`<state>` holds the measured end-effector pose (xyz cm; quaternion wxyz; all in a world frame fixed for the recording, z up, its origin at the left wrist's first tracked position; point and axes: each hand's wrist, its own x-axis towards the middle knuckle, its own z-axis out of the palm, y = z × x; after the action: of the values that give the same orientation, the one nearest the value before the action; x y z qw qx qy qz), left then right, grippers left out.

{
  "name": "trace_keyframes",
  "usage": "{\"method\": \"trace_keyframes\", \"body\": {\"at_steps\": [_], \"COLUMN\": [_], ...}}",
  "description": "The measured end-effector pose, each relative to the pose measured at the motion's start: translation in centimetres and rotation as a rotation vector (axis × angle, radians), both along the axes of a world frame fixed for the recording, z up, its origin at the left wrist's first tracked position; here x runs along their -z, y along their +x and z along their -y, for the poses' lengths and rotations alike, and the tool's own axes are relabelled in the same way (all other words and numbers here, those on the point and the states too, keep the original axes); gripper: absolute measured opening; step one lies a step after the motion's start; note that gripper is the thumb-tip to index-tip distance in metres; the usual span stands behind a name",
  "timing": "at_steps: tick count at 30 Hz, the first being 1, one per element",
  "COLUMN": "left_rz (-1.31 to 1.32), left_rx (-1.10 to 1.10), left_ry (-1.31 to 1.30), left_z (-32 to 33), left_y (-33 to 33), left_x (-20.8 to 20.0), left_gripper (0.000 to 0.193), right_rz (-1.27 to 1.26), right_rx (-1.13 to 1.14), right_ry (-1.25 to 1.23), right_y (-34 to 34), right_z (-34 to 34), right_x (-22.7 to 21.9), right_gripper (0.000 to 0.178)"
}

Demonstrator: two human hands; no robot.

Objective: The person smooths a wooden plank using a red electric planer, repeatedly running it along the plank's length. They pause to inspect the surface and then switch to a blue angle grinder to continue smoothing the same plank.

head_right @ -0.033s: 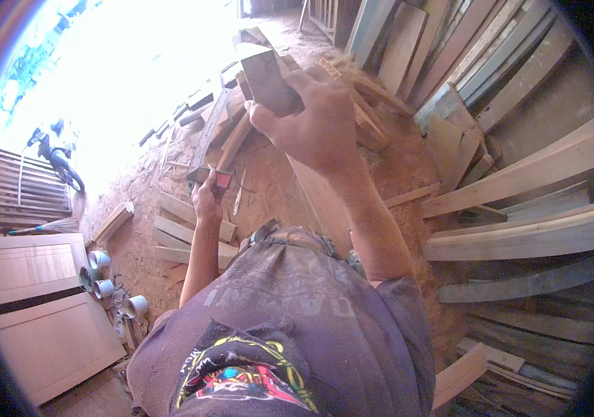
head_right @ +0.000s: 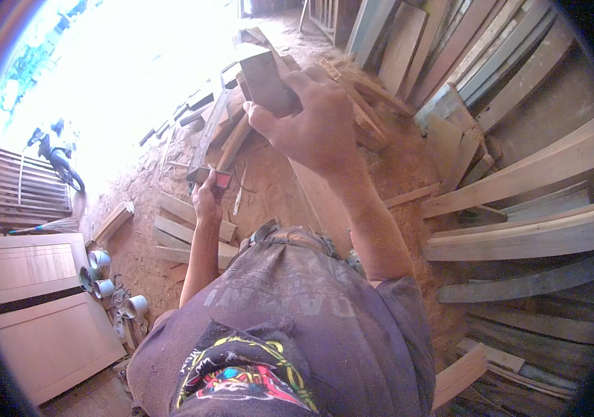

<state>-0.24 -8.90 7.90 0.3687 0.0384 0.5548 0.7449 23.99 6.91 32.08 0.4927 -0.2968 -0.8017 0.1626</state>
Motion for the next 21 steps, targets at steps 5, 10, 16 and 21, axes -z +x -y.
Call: {"method": "trace_keyframes", "body": {"at_steps": [5,10,16,21], "left_rz": [-0.010,-0.018,-0.002,0.025], "left_rx": [-0.009,-0.015,-0.051,-0.074], "left_ry": [0.004,-0.016,-0.029,-0.048], "left_z": [-0.3,-0.1,0.3,0.8], "left_y": [-0.7,-1.1,-1.1,-1.0], "left_x": [-0.1,-0.1,0.1,0.3], "left_gripper": [0.027,0.024,0.027,0.027], "right_rz": [-0.021,-0.041,-0.021,-0.041], "right_rx": [-0.070,-0.081,-0.054,-0.058], "right_ry": [-0.019,-0.033,0.014,-0.009], "right_y": [-1.6,-2.5,-2.6,-2.8], "right_z": [0.4,0.7,0.9,1.3], "right_x": [0.0,0.4,0.6,0.8], "right_gripper": [0.039,0.040,0.042,0.041]}}
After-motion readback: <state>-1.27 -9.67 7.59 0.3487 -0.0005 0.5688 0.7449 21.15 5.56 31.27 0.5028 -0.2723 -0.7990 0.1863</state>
